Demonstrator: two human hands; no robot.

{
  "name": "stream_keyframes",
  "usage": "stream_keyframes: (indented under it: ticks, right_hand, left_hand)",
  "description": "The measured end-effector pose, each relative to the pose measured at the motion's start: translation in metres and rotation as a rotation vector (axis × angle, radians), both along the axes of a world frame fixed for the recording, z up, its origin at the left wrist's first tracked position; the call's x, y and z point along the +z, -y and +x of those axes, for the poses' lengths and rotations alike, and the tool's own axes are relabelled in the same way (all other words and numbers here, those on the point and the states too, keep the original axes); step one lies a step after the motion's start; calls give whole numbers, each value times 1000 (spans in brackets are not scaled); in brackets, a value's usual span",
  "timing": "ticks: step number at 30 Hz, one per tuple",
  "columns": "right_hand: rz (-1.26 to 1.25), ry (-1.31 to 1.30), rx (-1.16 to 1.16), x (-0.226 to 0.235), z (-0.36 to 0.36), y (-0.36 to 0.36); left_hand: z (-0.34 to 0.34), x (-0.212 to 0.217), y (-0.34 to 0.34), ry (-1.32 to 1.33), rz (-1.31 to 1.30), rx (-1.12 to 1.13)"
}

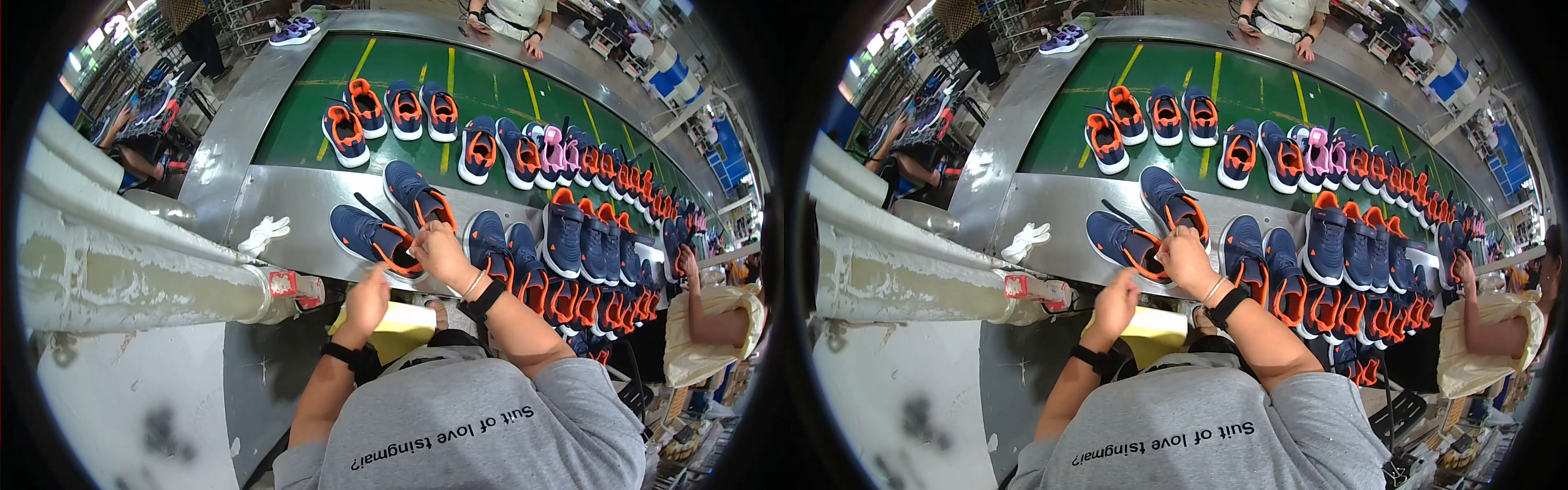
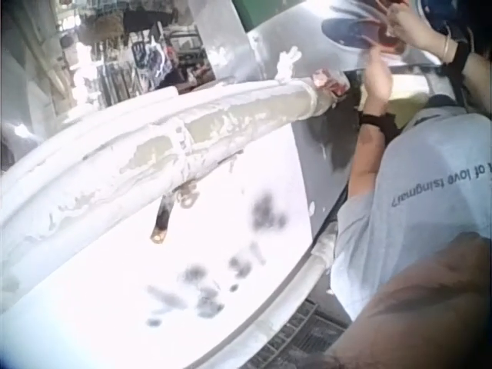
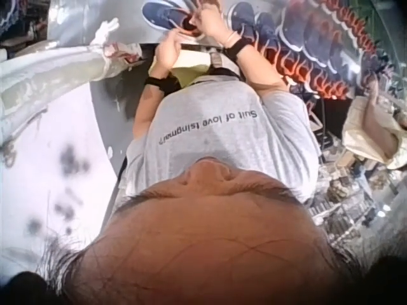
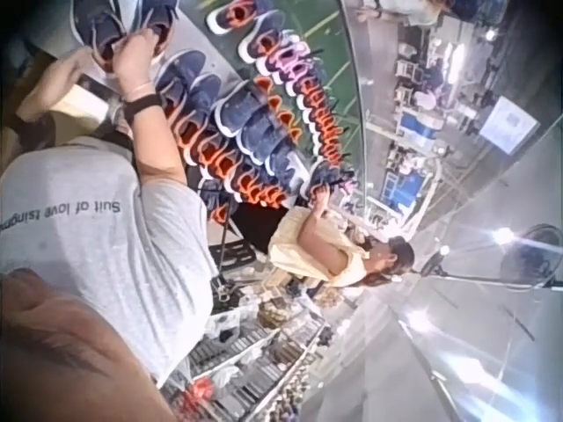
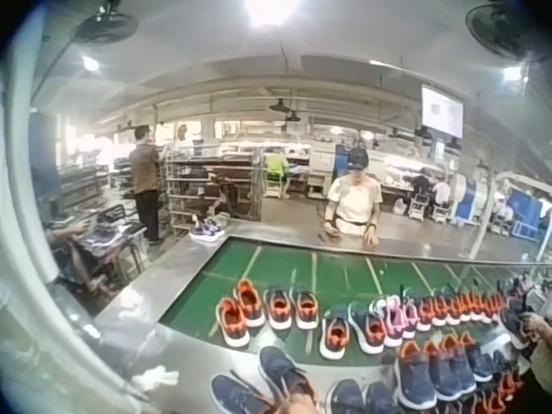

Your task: Inspecting and sorting finished athletic shoes on a factory conveyor belt and retrieving matching outsoles.

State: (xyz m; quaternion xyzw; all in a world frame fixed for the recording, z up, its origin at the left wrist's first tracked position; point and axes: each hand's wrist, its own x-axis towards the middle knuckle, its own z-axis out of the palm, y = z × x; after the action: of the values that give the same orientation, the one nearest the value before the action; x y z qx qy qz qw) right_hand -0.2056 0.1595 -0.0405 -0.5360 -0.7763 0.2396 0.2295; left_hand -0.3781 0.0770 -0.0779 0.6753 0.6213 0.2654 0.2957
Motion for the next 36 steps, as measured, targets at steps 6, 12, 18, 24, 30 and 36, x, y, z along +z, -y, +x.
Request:
stream_keyframes:
  ticks: [6, 12, 18, 24, 30, 36]
  right_hand:
    - [53, 132, 32, -16, -9, 1]
    - [73, 307, -42, -33, -32, 2]
    - [-147, 422, -65, -37, -41, -2]
    - [-254, 566, -7, -32, -50, -9]
    - [-295, 721, 25, -39, -56, -17]
    - [-295, 805, 54, -39, -58, -20]
  left_hand:
    - [-5, 5, -37, -238, -115, 103]
    - [-4, -10, -39, -287, -203, 92]
    - [-2, -19, -26, -230, -170, 118]
    - [-4, -19, -23, -178, -188, 121]
    - [-2, -20, -27, -222, -281, 126]
    - [-6, -22, -27, -245, -285, 102]
